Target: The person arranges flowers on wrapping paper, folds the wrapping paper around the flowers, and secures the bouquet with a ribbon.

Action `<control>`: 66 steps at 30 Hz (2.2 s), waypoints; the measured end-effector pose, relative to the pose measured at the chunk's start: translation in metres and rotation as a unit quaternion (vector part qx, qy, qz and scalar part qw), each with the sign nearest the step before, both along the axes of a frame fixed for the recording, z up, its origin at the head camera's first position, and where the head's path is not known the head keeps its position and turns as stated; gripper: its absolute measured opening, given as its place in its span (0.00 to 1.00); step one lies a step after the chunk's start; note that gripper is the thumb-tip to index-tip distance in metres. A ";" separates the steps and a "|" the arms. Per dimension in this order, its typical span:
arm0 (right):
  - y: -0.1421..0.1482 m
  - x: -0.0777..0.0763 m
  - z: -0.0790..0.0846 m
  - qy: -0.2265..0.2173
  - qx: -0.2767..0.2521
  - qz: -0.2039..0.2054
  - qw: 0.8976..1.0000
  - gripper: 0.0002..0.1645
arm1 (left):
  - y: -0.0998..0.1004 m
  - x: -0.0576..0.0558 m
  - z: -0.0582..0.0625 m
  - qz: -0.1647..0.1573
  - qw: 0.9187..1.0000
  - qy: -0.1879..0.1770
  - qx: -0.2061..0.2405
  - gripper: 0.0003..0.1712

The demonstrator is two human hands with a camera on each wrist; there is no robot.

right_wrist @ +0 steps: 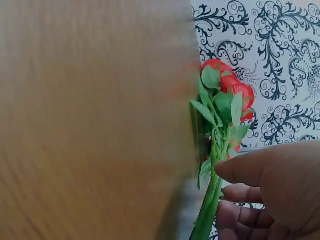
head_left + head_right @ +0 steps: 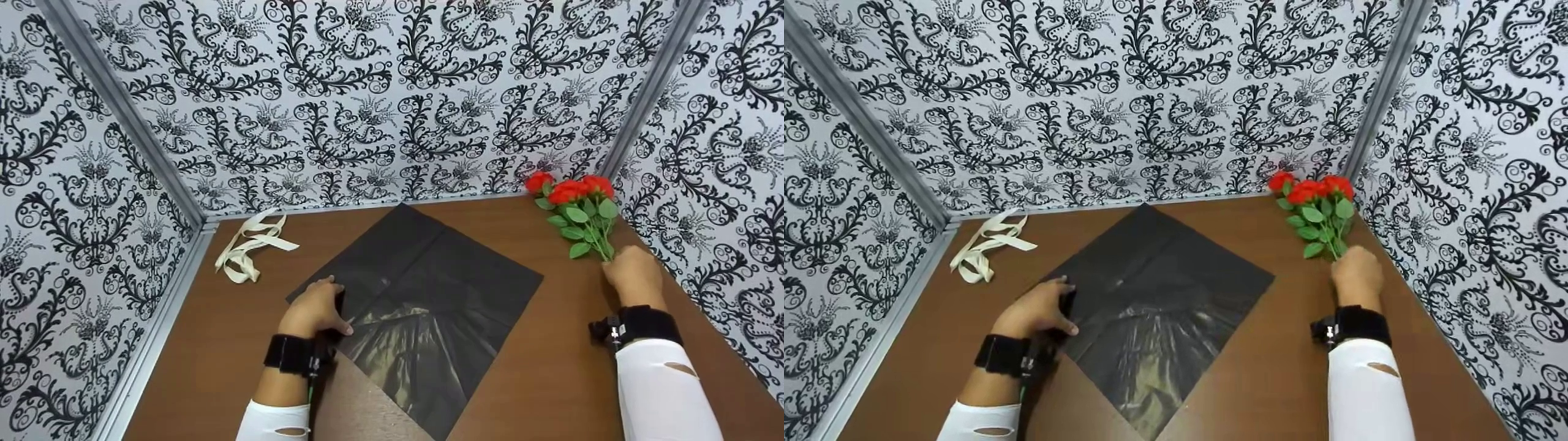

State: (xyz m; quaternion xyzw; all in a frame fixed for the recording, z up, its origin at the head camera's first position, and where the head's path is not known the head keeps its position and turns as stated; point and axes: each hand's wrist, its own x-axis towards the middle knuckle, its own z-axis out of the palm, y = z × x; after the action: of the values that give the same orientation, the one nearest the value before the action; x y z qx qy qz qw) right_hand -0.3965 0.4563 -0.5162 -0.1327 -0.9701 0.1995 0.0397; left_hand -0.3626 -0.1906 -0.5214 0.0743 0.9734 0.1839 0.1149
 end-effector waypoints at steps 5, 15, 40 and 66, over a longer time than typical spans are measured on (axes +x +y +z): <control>0.004 0.002 -0.002 -0.014 0.000 -0.005 1.000 0.19 | 0.000 0.000 -0.001 -0.003 1.000 0.005 -0.004 0.63; 0.005 0.000 0.009 -0.038 0.001 0.008 0.999 0.24 | 0.002 0.001 0.002 -0.007 1.000 -0.005 -0.002 0.62; -0.171 0.021 0.039 0.009 -0.269 0.133 0.954 0.18 | 0.005 0.002 0.001 -0.018 1.000 0.005 0.002 0.61; -0.336 0.001 -0.014 -0.129 -0.296 0.234 0.917 0.11 | 0.005 0.003 0.002 -0.012 1.000 -0.006 -0.002 0.61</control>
State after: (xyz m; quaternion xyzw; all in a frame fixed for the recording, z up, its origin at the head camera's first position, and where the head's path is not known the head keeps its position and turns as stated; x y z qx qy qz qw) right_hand -0.3958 0.1203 -0.5303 0.0677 -0.8667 0.4624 -0.1744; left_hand -0.3599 -0.1852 -0.5191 0.0845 0.9721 0.1811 0.1227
